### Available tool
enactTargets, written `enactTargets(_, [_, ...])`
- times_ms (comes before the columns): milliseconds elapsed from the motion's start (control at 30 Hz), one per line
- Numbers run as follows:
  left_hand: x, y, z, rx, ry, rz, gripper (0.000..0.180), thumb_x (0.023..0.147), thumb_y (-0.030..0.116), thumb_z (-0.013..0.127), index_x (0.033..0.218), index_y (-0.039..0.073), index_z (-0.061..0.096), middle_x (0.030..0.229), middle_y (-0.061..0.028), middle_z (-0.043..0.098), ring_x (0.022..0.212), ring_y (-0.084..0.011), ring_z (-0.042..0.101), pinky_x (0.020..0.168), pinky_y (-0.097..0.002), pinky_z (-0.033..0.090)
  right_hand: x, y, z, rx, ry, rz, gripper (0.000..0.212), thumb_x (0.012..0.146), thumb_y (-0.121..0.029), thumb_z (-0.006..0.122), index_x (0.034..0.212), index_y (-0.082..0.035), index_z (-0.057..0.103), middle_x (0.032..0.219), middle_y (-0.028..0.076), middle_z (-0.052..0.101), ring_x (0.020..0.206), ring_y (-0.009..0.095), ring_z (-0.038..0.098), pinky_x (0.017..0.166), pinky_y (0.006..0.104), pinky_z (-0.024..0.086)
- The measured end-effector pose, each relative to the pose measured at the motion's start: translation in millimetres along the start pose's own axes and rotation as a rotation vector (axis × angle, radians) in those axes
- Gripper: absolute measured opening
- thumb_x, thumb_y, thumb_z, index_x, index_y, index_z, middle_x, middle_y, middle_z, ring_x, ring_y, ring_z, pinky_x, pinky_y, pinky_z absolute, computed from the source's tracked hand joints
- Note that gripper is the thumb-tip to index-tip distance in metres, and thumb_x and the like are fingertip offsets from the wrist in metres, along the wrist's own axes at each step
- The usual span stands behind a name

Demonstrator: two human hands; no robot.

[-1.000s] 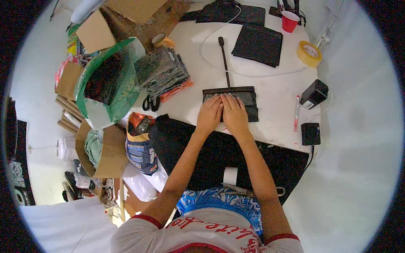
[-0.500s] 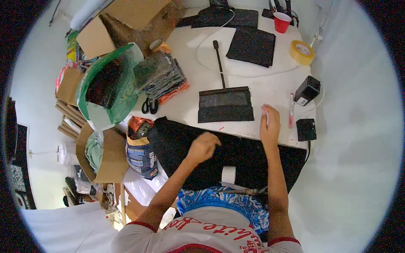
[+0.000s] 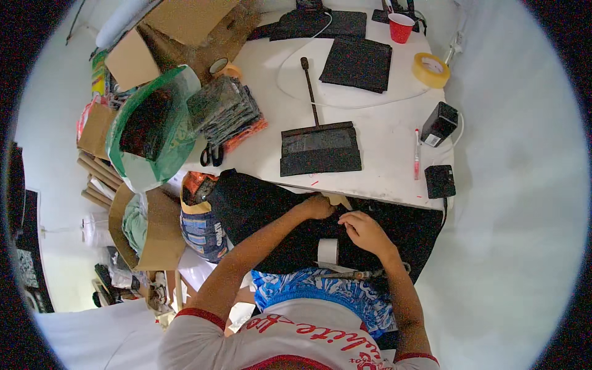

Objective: Applying tape and marking black material squares with a pen.

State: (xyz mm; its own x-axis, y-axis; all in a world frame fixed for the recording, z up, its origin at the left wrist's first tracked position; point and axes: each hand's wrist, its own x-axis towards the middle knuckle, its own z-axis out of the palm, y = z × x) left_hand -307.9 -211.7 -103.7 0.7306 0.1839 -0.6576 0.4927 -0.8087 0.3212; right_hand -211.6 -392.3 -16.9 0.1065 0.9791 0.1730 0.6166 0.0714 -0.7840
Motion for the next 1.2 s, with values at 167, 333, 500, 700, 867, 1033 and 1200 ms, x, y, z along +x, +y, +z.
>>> enactTargets(167, [55.5,-83.5,50.9,-0.066,-0.083,0.116,0.056,0.086,0.048,0.04,0.122,0.007,0.052,0.133,-0.0158,0.043,0.121,-0.0292,0.042,0.1,-0.0377,0.033,41.8,-48.4,2.9,0.066,-0.005,-0.07,0.019,0.079,-0.001,0.052,0.096,-0.004,0.06,0.095,0.013,0.061,0.088,0.029,0.059,0.076,0.0348,0.048])
enactTargets(333, [69.0,-31.8,52.5,0.081,0.057,-0.056,0.049,0.085,0.038,0.045,0.124,0.009,0.05,0.125,-0.0161,0.051,0.114,-0.0303,0.048,0.096,-0.0388,0.037,34.5,-41.5,-20.7,-0.053,0.118,-0.023,0.021,0.077,0.004,0.051,0.094,-0.003,0.062,0.093,0.012,0.062,0.085,0.026,0.06,0.075,0.033,0.047])
enactTargets(500, [38.5,-6.7,24.6,-0.175,-0.034,0.399,0.039,0.083,0.03,0.05,0.113,0.003,0.053,0.114,-0.016,0.056,0.107,-0.0285,0.053,0.09,-0.0384,0.041,35.4,-37.6,-21.1,0.066,0.225,0.002,0.018,0.076,0.001,0.054,0.091,-0.005,0.062,0.085,0.012,0.062,0.077,0.028,0.06,0.07,0.0359,0.048])
enactTargets(700, [25.1,-12.5,17.4,-0.414,-0.148,0.609,0.032,0.085,0.017,0.046,0.113,0.002,0.052,0.106,-0.0126,0.057,0.098,-0.0194,0.052,0.087,-0.0352,0.04,43.1,-45.8,-16.9,0.072,0.189,0.028,0.018,0.076,0.002,0.054,0.091,-0.003,0.062,0.087,0.013,0.062,0.079,0.027,0.061,0.072,0.0334,0.049])
enactTargets(867, [-5.6,12.0,-11.5,-0.662,-0.233,0.421,0.049,0.09,0.036,0.042,0.125,0.003,0.045,0.123,-0.0161,0.049,0.114,-0.0215,0.044,0.096,-0.0351,0.034,38.8,-48.7,-20.5,0.101,0.22,0.051,0.016,0.079,0.001,0.053,0.091,-0.003,0.062,0.086,0.013,0.062,0.077,0.028,0.061,0.069,0.034,0.049])
enactTargets(1033, [-4.9,-1.6,1.2,-0.075,-0.237,0.235,0.071,0.085,0.056,0.038,0.137,0.008,0.032,0.139,-0.0152,0.035,0.127,-0.0312,0.034,0.102,-0.0386,0.03,42.8,-61.2,-13.6,0.13,0.211,0.04,0.015,0.08,0.002,0.052,0.091,-0.001,0.061,0.084,0.013,0.062,0.076,0.026,0.061,0.067,0.0323,0.049])
enactTargets(1200, [-23.2,-10.9,-12.7,-0.247,-0.174,0.083,0.068,0.086,0.054,0.039,0.138,0.01,0.032,0.139,-0.0139,0.036,0.128,-0.0294,0.034,0.102,-0.0384,0.029,42.0,-59.7,-3.6,0.164,0.219,0.067,0.014,0.08,0.003,0.051,0.09,0.0,0.061,0.083,0.013,0.063,0.074,0.024,0.062,0.066,0.0301,0.048])
